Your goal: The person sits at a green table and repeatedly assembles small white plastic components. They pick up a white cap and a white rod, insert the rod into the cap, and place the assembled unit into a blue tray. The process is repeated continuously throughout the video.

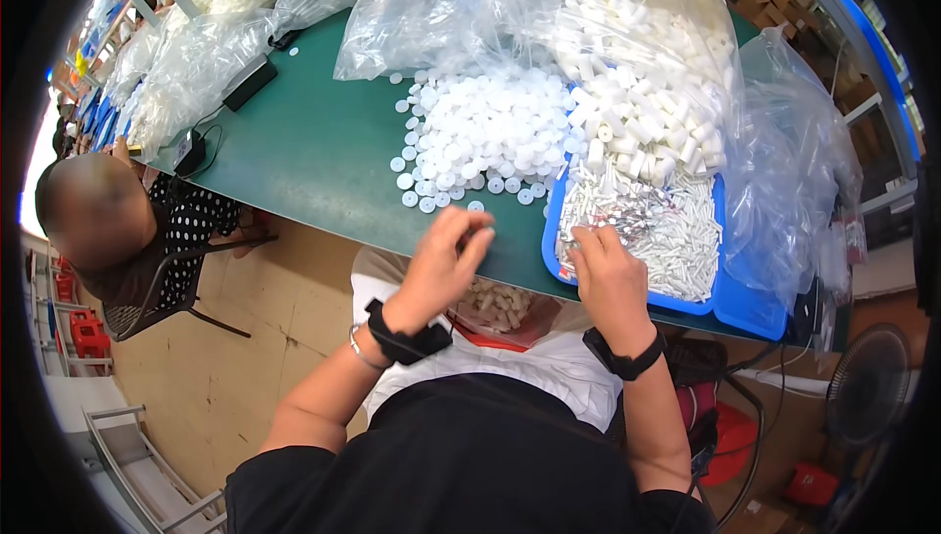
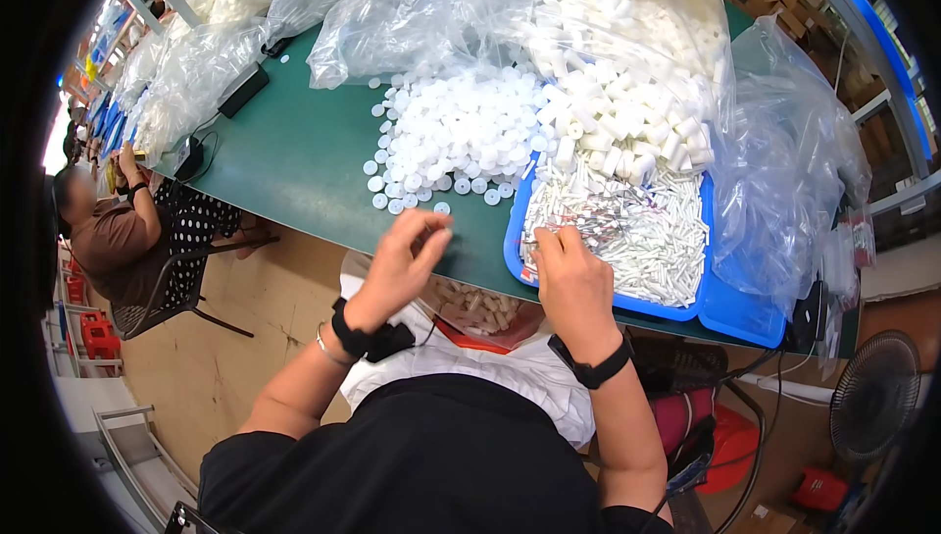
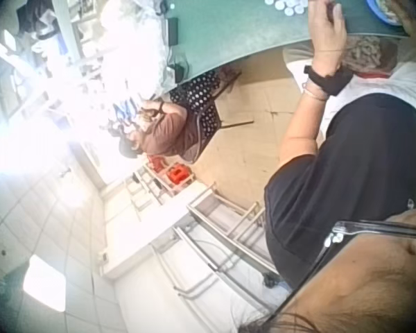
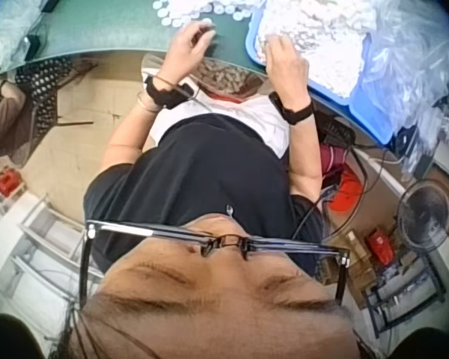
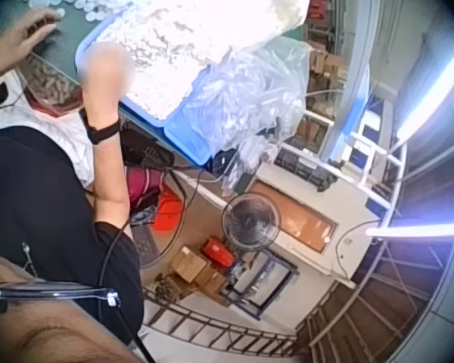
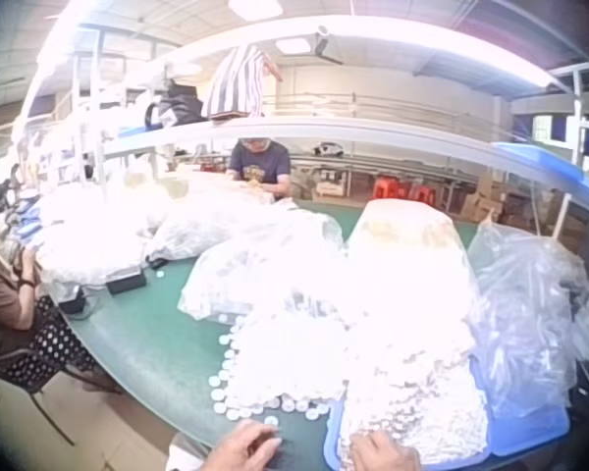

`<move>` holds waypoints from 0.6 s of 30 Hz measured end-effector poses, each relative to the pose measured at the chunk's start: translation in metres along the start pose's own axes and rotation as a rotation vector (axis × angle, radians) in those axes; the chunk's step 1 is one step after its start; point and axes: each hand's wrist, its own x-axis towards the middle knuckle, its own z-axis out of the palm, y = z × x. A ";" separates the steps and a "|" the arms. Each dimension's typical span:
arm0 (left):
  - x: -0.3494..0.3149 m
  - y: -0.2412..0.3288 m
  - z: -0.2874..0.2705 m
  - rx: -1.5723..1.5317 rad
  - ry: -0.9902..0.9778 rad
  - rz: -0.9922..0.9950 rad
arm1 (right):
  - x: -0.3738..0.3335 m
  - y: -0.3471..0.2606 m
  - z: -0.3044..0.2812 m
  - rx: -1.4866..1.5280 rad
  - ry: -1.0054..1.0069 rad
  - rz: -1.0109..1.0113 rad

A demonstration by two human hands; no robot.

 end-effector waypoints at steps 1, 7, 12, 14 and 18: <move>0.009 -0.008 0.000 0.109 0.072 0.069 | 0.001 0.003 0.004 -0.010 -0.028 -0.025; 0.018 -0.031 0.002 0.348 0.039 0.185 | 0.001 -0.001 0.000 0.174 0.212 -0.117; 0.002 -0.006 0.004 -0.644 -0.174 -0.353 | -0.014 -0.019 -0.024 0.257 0.156 -0.081; -0.010 0.015 0.005 -1.257 -0.288 -0.600 | -0.022 -0.023 -0.029 0.248 0.109 -0.100; -0.032 0.007 0.022 -1.627 -0.426 -0.705 | -0.031 -0.026 -0.026 0.239 0.090 -0.109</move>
